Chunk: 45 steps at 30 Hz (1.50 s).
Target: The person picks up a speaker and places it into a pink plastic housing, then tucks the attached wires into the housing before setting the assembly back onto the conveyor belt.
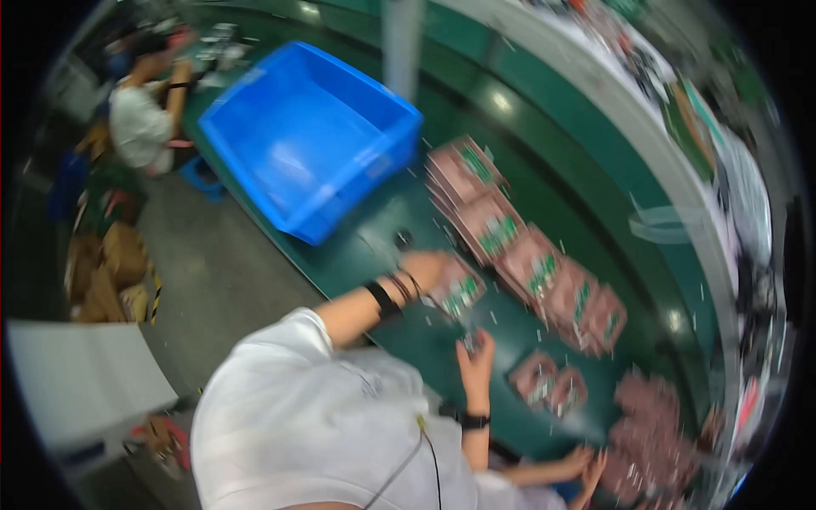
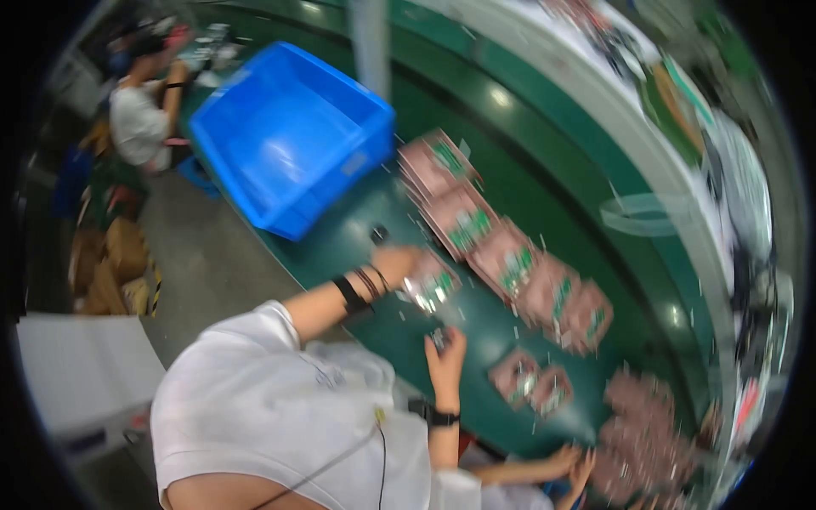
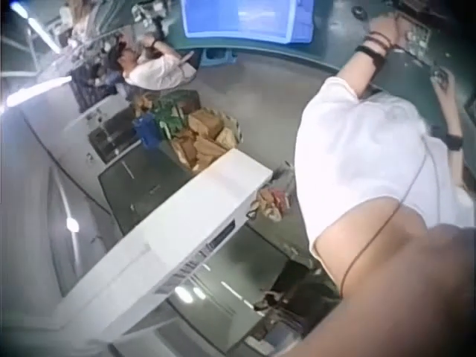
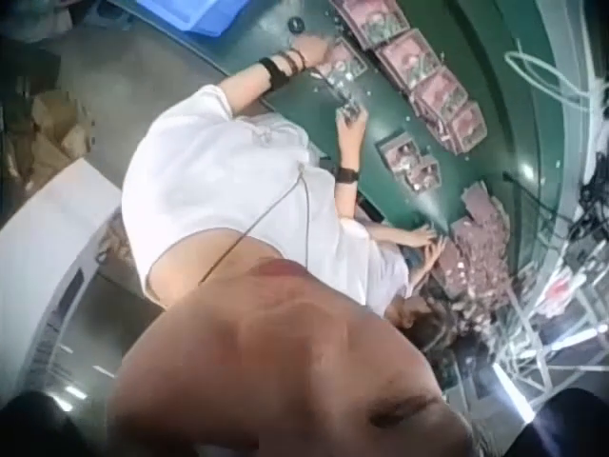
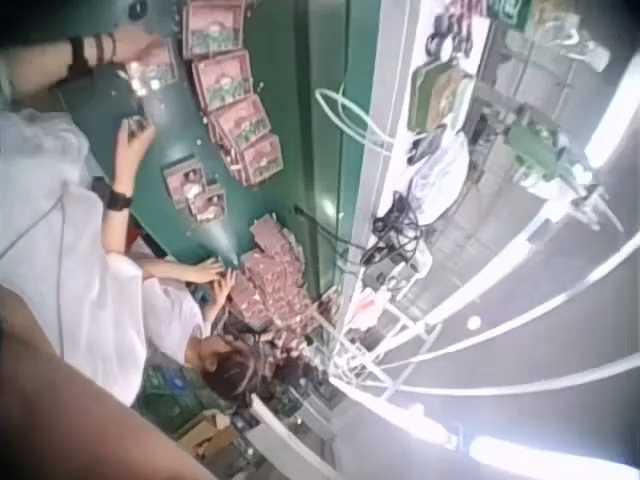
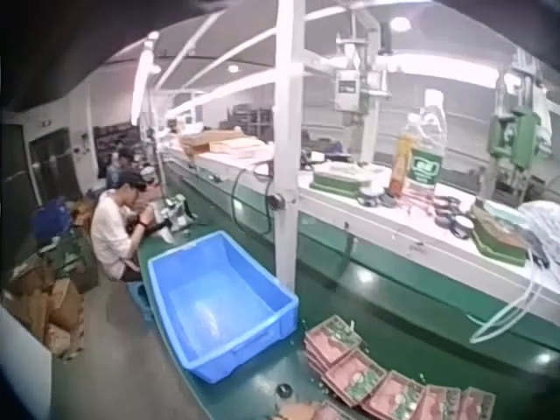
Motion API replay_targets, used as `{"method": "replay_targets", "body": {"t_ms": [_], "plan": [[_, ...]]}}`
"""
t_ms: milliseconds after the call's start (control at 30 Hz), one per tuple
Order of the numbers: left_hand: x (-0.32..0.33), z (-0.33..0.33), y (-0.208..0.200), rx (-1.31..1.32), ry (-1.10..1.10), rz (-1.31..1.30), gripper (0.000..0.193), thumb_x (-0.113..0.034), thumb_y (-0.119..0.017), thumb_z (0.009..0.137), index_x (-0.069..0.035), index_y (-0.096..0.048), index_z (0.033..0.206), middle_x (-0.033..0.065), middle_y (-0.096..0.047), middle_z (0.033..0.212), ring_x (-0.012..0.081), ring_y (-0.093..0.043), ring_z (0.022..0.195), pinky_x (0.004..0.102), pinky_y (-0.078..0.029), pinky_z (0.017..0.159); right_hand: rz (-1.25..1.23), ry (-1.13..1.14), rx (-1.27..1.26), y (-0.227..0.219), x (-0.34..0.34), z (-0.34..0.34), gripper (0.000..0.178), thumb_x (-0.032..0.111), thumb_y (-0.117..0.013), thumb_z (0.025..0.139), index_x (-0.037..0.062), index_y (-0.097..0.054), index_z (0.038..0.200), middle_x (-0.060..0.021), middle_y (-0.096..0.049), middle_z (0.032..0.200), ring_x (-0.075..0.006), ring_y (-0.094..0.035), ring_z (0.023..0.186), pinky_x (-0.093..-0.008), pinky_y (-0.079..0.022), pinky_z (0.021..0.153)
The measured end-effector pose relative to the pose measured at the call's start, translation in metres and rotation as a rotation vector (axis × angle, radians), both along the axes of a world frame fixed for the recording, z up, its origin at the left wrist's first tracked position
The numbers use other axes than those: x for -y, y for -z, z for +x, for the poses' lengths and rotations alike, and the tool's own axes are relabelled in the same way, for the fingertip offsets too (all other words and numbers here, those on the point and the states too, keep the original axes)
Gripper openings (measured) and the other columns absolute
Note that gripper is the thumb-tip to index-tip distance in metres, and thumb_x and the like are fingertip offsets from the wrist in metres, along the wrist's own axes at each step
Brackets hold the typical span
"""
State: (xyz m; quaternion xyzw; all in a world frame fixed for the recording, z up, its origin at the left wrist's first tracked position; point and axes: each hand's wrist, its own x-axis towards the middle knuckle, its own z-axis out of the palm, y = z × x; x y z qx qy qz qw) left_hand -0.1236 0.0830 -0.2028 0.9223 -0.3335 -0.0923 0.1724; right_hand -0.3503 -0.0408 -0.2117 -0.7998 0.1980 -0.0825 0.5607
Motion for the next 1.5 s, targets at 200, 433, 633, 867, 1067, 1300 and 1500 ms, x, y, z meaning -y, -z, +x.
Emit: {"method": "replay_targets", "body": {"t_ms": [200, 433, 633, 867, 1067, 1300, 1500], "plan": [[0.013, -0.029, 0.006, 0.011, 0.086, -0.019, 0.025, -0.027, -0.061, 0.069, -0.013, -0.063, 0.089, 0.0128, -0.065, 0.074, 0.0311, -0.064, 0.070, 0.0437, -0.049, 0.060, 0.512, 0.096, -0.067, -0.033, 0.000, 0.016, 0.032, 0.009, -0.056, 0.087, 0.0050, -0.041, 0.115, -0.0078, -0.047, 0.107, -0.0139, -0.051, 0.076, -0.0240, -0.046, 0.056], [0.000, -0.090, -0.015, -0.353, 0.158, 0.007, 0.032, -0.026, -0.061, 0.071, -0.011, -0.057, 0.099, 0.0130, -0.066, 0.078, 0.0322, -0.064, 0.074, 0.0433, -0.050, 0.063, 0.643, 0.099, 0.087, -0.039, -0.016, 0.027, 0.034, 0.005, -0.057, 0.086, 0.0056, -0.038, 0.115, -0.0069, -0.048, 0.102, -0.0135, -0.053, 0.073, -0.0241, -0.046, 0.058], [0.001, -0.113, 0.001, -0.486, 0.184, 0.034, 0.045, -0.035, -0.063, 0.074, -0.006, -0.051, 0.107, 0.0140, -0.066, 0.079, 0.0316, -0.065, 0.076, 0.0430, -0.051, 0.066, 0.651, 0.137, 0.061, -0.041, -0.015, 0.030, 0.038, 0.000, -0.058, 0.083, 0.0052, -0.038, 0.114, -0.0084, -0.046, 0.107, -0.0151, -0.056, 0.076, -0.0267, -0.048, 0.065], [-0.008, -0.110, -0.012, -0.678, 0.311, 0.203, 0.067, -0.047, -0.064, 0.073, 0.000, -0.043, 0.117, 0.0154, -0.066, 0.082, 0.0300, -0.065, 0.077, 0.0410, -0.051, 0.069, 0.533, 0.221, -0.098, -0.044, -0.007, 0.023, 0.039, -0.001, -0.061, 0.081, 0.0038, -0.040, 0.114, -0.0084, -0.048, 0.106, -0.0133, -0.056, 0.077, -0.0256, -0.048, 0.066], [-0.016, -0.112, -0.063, -0.613, 0.467, 0.010, 0.056, -0.038, -0.065, 0.066, -0.013, -0.049, 0.114, 0.0159, -0.059, 0.100, 0.0346, -0.055, 0.099, 0.0455, -0.049, 0.074, 0.013, 0.108, -0.069, -0.039, 0.005, -0.001, 0.043, 0.006, -0.068, 0.077, 0.0000, -0.045, 0.112, -0.0074, -0.054, 0.092, -0.0105, -0.054, 0.064, -0.0235, -0.045, 0.057], [-0.017, -0.114, -0.014, -0.492, 0.288, 0.201, 0.053, -0.043, -0.063, 0.072, -0.004, -0.045, 0.102, 0.0171, -0.065, 0.081, 0.0344, -0.065, 0.074, 0.0442, -0.051, 0.064, -0.328, 0.063, -0.183, -0.033, 0.008, -0.006, 0.043, 0.019, -0.076, 0.069, 0.0051, -0.055, 0.104, -0.0093, -0.057, 0.067, -0.0220, -0.056, 0.058, -0.0321, -0.045, 0.054], [-0.016, -0.116, -0.007, -0.568, 0.247, 0.151, 0.050, -0.042, -0.061, 0.076, -0.006, -0.044, 0.107, 0.0171, -0.064, 0.079, 0.0351, -0.063, 0.073, 0.0455, -0.049, 0.064, -0.514, 0.052, -0.145, -0.040, 0.003, -0.010, 0.046, 0.020, -0.077, 0.060, 0.0104, -0.059, 0.100, -0.0052, -0.056, 0.093, -0.0211, -0.054, 0.080, -0.0347, -0.038, 0.074]]}}
